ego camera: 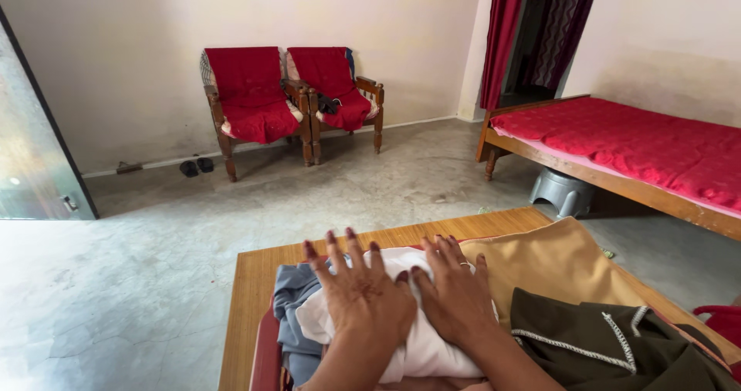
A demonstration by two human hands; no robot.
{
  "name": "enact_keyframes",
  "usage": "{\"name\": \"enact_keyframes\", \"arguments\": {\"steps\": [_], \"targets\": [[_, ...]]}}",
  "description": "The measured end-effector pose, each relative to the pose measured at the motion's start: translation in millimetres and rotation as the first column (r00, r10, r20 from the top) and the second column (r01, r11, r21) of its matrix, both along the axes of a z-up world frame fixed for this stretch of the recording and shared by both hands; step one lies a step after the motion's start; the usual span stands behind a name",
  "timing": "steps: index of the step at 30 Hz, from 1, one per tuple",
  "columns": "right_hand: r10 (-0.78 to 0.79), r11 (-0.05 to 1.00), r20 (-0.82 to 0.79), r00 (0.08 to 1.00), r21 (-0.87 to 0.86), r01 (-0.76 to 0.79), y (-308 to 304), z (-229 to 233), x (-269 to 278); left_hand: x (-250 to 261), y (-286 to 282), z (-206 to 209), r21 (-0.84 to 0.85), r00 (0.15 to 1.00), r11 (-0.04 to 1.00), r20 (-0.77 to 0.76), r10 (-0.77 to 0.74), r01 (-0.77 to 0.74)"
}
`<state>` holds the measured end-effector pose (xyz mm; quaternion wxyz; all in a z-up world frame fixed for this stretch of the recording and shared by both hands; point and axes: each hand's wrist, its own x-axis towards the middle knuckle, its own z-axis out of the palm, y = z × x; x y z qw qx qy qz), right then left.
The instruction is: The person folds several garments on a low wooden table. They handle a dark green jacket, a white shirt, and a yellow top, smoothing and folding each item into a neat stack. The folded clothes remain on the table throughout the clip.
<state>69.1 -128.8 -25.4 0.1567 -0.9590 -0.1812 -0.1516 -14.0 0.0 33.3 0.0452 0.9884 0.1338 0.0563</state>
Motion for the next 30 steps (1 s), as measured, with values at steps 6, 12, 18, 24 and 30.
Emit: {"name": "enact_keyframes", "arguments": {"steps": [6, 12, 18, 24, 30], "targets": [[0.028, 1.0, -0.024, 0.999, 0.011, -0.027, -13, -17, 22, 6, -11, -14, -0.199, 0.994, 0.975, -0.021, -0.108, 0.102], [0.035, 0.992, -0.033, 0.999, -0.121, -0.039, -9, -24, 29, 10, -6, -19, -0.121, 0.985, 0.983, -0.09, -0.148, 0.137], [0.063, 0.983, 0.027, 0.998, -0.172, -0.058, -11, -25, 25, 9, -8, -23, -0.15, 0.992, 0.982, -0.034, -0.12, 0.114], [0.061, 0.975, 0.014, 0.998, -0.216, -0.057, -5, -1, 2, 5, -14, -14, -0.035, 0.986, 0.994, -0.128, -0.107, 0.104], [0.005, 0.983, 0.041, 0.999, -0.181, 0.003, -34, 31, -30, 0, -46, 2, 0.177, 0.974, 0.967, -0.168, -0.154, 0.184]]}}
